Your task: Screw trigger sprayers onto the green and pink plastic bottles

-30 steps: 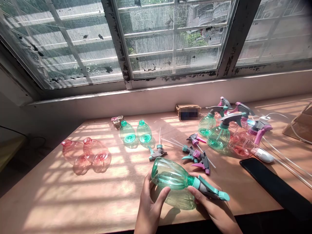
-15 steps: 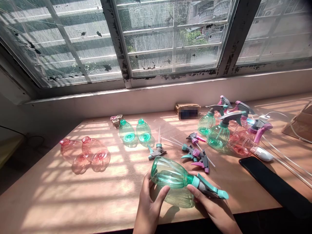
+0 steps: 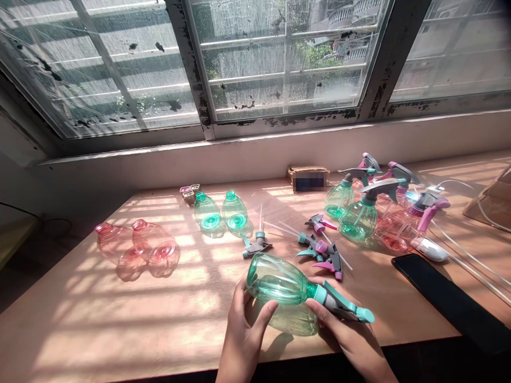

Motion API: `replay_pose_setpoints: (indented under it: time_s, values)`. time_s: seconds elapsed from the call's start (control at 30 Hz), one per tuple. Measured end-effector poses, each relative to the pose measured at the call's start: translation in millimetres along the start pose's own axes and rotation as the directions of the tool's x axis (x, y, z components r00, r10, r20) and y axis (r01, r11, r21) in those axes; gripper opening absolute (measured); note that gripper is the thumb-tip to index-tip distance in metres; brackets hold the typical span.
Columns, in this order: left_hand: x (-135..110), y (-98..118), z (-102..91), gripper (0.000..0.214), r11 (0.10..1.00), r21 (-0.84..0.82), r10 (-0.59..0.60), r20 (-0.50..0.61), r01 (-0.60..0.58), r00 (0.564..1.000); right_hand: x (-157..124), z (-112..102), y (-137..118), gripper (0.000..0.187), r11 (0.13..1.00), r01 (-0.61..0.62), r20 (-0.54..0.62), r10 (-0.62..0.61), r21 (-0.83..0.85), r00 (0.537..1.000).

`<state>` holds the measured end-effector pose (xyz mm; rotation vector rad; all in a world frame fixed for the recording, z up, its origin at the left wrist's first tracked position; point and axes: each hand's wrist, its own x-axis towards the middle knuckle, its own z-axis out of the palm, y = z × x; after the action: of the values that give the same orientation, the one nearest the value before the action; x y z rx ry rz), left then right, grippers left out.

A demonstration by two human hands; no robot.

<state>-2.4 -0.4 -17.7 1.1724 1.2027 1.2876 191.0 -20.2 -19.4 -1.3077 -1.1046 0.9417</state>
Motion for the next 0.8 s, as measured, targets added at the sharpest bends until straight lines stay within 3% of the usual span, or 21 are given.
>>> replay_pose_setpoints:
  time_s: [0.13,0.47,0.8]
  values:
    - [-0.5,4.4,1.2,0.066,1.000,-0.002,0.005,0.006,-0.005,1.000,1.2,-3.7,-0.5,0.043,0.997,-0.067,0.060,0.065,0.034,0.996]
    - [-0.4,5.0,0.4,0.069,1.000,0.005,-0.001,0.008,0.001,1.000,-0.5,-3.5,1.2,0.046,0.998,-0.065,0.018,0.065,-0.006,0.998]
    - [-0.4,3.9,0.3,0.068,1.000,-0.005,-0.002,0.007,0.002,1.000,2.9,-7.3,3.6,0.041,0.998,-0.054,0.109,0.055,-0.012,0.993]
